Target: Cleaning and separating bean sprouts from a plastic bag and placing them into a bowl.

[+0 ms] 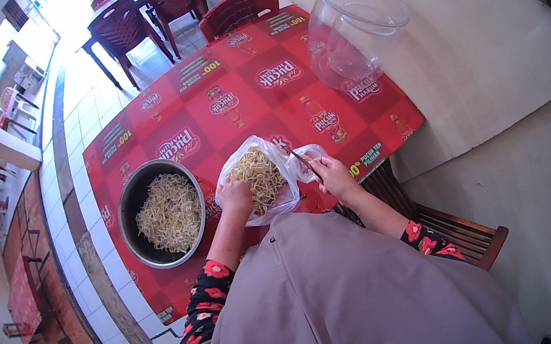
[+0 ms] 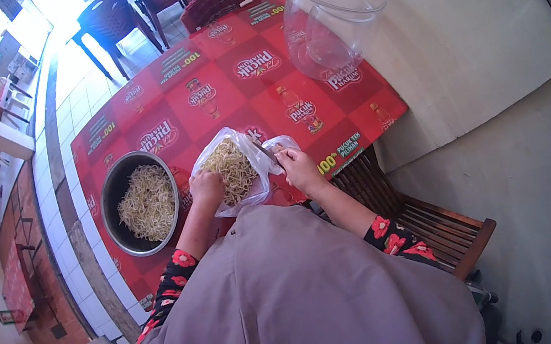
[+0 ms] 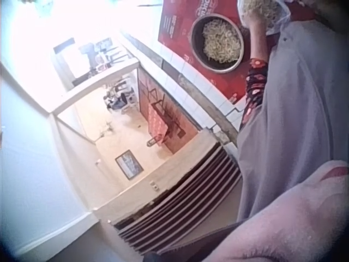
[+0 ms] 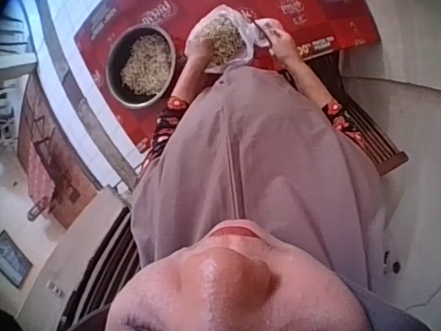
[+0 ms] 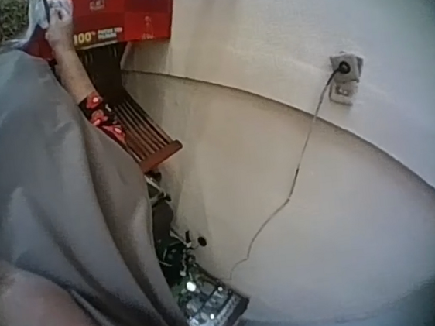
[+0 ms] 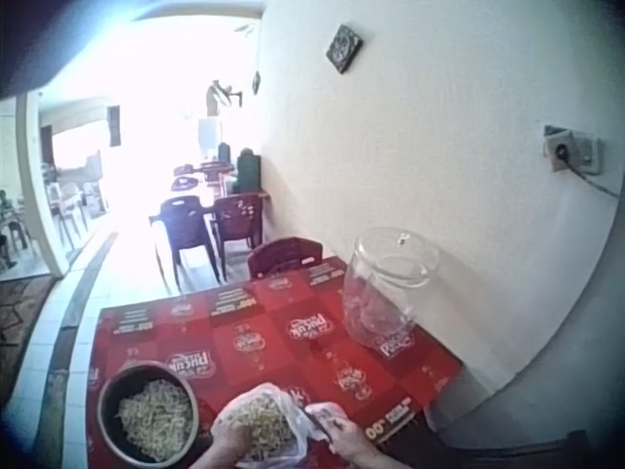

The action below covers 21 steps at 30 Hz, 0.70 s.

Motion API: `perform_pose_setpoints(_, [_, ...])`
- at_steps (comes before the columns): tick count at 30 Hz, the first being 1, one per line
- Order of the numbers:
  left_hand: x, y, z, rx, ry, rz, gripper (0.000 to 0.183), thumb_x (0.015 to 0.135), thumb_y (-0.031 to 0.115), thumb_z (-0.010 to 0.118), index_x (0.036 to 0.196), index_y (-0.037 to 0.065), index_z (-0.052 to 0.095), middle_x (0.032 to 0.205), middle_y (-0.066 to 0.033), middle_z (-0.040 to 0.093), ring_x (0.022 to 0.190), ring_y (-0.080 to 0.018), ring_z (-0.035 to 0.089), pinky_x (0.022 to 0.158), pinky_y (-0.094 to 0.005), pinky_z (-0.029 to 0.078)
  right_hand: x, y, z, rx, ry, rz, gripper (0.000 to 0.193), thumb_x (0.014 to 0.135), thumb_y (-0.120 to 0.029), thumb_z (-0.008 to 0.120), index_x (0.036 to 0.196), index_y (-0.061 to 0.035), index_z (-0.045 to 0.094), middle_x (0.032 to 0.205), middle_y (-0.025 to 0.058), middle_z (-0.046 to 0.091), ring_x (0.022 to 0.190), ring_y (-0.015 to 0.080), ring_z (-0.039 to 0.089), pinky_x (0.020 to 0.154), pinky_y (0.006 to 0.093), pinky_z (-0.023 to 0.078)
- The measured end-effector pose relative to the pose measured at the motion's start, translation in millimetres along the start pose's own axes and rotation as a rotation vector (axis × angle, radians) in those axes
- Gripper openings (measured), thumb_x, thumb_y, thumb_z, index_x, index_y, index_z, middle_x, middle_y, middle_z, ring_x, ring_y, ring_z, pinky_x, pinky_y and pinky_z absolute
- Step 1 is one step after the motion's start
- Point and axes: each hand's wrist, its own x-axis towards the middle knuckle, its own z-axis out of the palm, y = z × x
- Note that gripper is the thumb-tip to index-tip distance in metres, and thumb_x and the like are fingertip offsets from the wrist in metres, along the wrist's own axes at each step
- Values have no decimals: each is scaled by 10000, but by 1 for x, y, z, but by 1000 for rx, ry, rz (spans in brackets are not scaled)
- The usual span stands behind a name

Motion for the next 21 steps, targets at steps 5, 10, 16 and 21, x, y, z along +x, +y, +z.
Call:
perform_pose_setpoints(5, [-3, -5, -28, -604, -111, -160, 201, 731, 254, 689, 848, 91, 702, 766, -85, 668, 715, -229, 634, 662, -360, 481, 0, 5, 8, 7, -75, -82, 238, 930, -278, 450, 935, -56, 539, 614, -25, 454, 453, 48, 419, 409, 203, 343])
perform_pose_setpoints(10, [-13, 10, -43, -1298, -170, -133, 228, 763, 193, 690, 888, 1, 678, 732, -36, 655, 659, -80, 573, 601, -246, 458, -11, -6, 30, 20, -344, -80, 325, 930, -229, 462, 1203, -52, 448, 671, -30, 437, 523, 35, 417, 448, 189, 353])
perform_pose_setpoints(16, [-18, 16, -40, -1520, -242, -96, 154, 781, 115, 639, 875, -2, 672, 731, -10, 637, 642, -56, 543, 568, -209, 425, -15, -12, 34, 46, -424, -166, 278, 900, -156, 521, 1166, -80, 487, 688, -36, 451, 532, 28, 411, 462, 180, 341])
perform_pose_setpoints(21, [-18, 27, -45, -1618, -286, -52, 144, 771, 97, 623, 875, 11, 670, 731, 0, 631, 623, -50, 535, 550, -203, 414, -13, -9, 31, 44, -373, -234, 182, 876, -139, 563, 1044, -78, 527, 699, -35, 469, 538, 31, 415, 466, 179, 348])
